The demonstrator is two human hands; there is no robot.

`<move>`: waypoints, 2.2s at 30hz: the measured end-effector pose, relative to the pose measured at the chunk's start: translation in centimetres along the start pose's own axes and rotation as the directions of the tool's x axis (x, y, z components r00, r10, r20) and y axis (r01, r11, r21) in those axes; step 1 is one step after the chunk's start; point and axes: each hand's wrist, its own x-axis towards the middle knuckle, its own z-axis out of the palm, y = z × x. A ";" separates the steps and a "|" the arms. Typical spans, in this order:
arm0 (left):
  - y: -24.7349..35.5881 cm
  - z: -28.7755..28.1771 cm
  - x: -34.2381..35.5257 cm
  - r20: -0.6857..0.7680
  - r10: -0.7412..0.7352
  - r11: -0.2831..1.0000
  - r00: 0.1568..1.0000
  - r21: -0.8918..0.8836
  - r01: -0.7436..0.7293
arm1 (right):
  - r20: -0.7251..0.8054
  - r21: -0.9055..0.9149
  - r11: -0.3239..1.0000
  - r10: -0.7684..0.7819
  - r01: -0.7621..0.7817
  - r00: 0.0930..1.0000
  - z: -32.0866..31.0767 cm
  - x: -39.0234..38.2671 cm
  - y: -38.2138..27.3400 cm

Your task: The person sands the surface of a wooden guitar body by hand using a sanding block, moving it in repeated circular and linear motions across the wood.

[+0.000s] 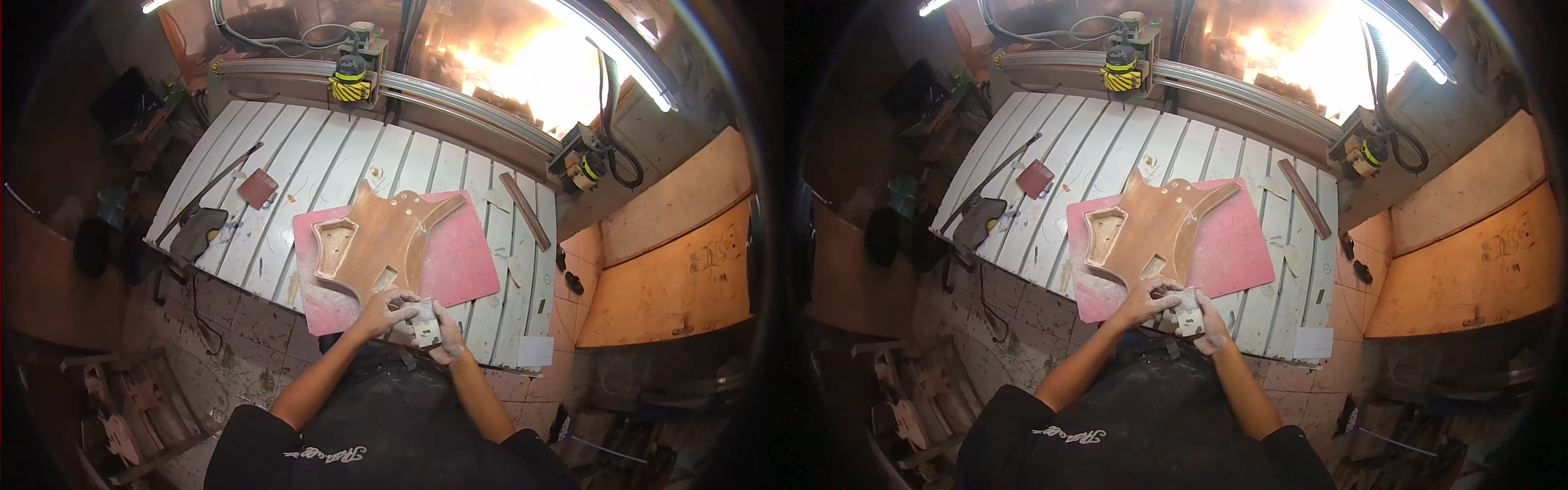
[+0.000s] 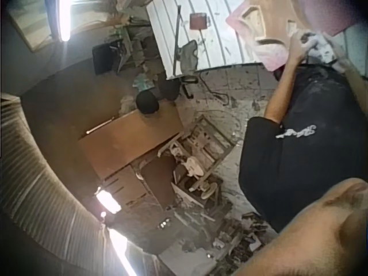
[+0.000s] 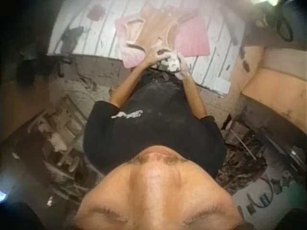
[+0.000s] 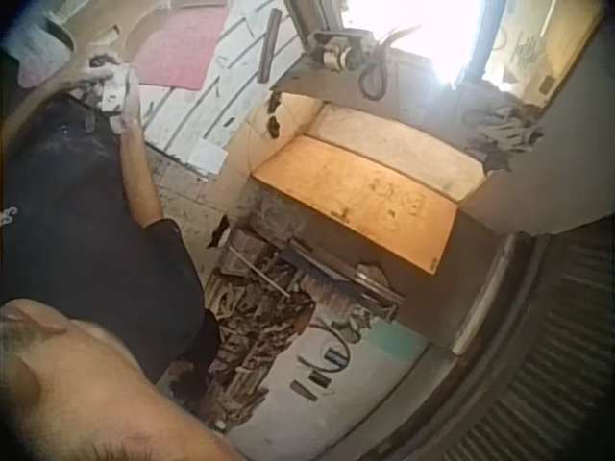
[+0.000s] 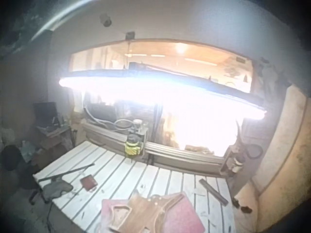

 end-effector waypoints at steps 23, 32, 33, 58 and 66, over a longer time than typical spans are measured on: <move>-0.1 0.0 -0.9 -0.102 -0.041 0.984 0.994 -0.178 0.022 | -0.064 -0.303 0.950 -0.095 0.071 0.993 6.8 -0.8 -2.2; -0.2 -0.2 -0.7 -0.127 -0.085 0.966 0.988 -0.254 0.050 | -0.070 -0.228 0.973 0.008 -0.024 0.997 3.3 0.6 -2.4; -0.4 -0.2 -0.9 -0.127 -0.088 0.967 0.988 -0.250 0.054 | -0.053 -0.163 0.986 0.013 -0.022 0.998 3.7 0.6 -2.3; -5.4 -11.3 16.0 -0.369 0.344 0.460 0.863 0.868 0.188 | 0.200 -0.975 -0.061 -0.671 0.215 0.714 -2.2 5.4 2.1; -3.0 -9.4 17.0 -0.344 0.202 0.431 0.917 0.872 0.232 | 0.024 -0.999 -0.036 -0.732 -0.004 0.681 -0.5 14.9 -5.3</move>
